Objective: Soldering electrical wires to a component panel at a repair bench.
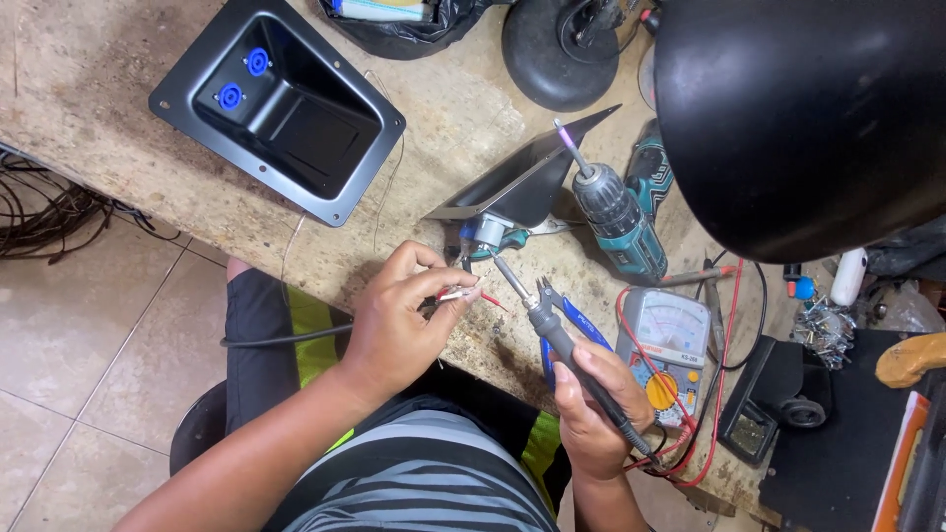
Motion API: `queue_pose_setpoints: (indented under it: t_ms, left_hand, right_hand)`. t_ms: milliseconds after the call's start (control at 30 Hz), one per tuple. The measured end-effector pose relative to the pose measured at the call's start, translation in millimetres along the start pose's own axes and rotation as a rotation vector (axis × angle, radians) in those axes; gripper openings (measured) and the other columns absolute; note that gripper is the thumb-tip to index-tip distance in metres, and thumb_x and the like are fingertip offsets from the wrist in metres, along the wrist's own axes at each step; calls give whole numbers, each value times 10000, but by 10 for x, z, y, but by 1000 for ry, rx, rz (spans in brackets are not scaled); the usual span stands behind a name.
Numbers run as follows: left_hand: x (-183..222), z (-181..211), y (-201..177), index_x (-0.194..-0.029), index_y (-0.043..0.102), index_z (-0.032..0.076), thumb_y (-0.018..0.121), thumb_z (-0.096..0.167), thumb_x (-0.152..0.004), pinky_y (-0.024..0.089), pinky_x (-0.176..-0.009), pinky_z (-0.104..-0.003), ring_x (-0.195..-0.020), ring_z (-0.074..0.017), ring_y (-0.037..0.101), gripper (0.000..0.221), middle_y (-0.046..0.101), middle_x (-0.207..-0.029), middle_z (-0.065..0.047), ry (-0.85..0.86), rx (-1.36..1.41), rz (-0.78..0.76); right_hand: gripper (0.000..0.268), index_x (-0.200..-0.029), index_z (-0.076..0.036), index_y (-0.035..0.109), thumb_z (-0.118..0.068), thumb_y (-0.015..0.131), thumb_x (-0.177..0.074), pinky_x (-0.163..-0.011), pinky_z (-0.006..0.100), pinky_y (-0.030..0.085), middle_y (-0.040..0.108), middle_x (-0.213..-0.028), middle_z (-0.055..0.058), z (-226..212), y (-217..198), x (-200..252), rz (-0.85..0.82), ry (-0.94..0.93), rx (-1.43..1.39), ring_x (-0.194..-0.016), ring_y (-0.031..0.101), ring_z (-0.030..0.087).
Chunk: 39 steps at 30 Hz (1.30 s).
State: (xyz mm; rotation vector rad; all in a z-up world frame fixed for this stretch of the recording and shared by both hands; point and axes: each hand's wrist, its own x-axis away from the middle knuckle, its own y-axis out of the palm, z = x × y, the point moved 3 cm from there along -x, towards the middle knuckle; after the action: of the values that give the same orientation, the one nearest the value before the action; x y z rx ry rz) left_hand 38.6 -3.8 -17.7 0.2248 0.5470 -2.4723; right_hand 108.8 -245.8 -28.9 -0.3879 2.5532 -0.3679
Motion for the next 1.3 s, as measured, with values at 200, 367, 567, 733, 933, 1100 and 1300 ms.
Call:
queue_pose_setpoints:
  t_ms: [200, 367, 567, 733, 933, 1100, 1300]
  left_hand:
    - [-61, 15, 6, -950, 818, 133, 826, 204, -856, 510, -694, -258, -816, -116, 660, 118, 644, -904, 22, -193, 90, 46]
    - [-97, 27, 7, -947, 816, 113, 822, 191, -858, 526, -733, -270, -832, -127, 676, 118, 674, -884, 10, -189, 105, 46]
    - [-119, 54, 28, -973, 834, 117, 810, 223, -869, 418, -525, -239, -712, -79, 581, 150, 614, -866, 34, -300, 136, 24]
    - [-126, 50, 27, -988, 831, 114, 808, 229, -872, 441, -514, -239, -718, -86, 594, 165, 628, -875, 30, -303, 136, 23]
    - [-125, 31, 36, -963, 825, 111, 807, 200, -867, 509, -709, -272, -798, -122, 652, 132, 645, -871, 21, -240, 130, 48]
    - [-123, 39, 44, -941, 822, 99, 796, 172, -861, 484, -625, -254, -763, -106, 639, 111, 641, -870, 16, -283, 154, 52]
    - [-125, -8, 81, -884, 803, 72, 793, 164, -855, 501, -703, -279, -774, -128, 645, 97, 645, -856, 0, -294, 181, 50]
  right_hand:
    - [213, -1077, -36, 707, -62, 751, -870, -971, 356, 631, 735, -1095, 203, -19, 14, -25, 15, 20, 28, -1023, 751, 273]
    - [234, -1087, -29, 695, -21, 747, -859, -914, 362, 657, 722, -1096, 242, -7, 49, -45, 9, 14, -75, -980, 755, 304]
    - [213, -1081, -33, 686, -68, 738, -878, -893, 350, 652, 730, -1106, 241, -12, 25, -50, -5, 30, -22, -967, 764, 298]
    - [229, -1104, -29, 692, -60, 734, -881, -797, 383, 714, 702, -1111, 226, 101, 17, 25, 27, 125, -211, -866, 761, 311]
    - [263, -1121, -13, 693, -71, 754, -871, -803, 433, 719, 690, -1115, 193, 260, -45, 111, 78, 198, -306, -847, 764, 337]
    - [261, -1127, -15, 687, -65, 740, -877, -806, 412, 709, 700, -1131, 234, 192, -46, 42, 21, 181, -288, -857, 761, 339]
    - [296, -1145, 6, 697, -18, 752, -856, -863, 402, 710, 695, -1168, 216, 247, -120, -1, 20, 223, -314, -923, 758, 314]
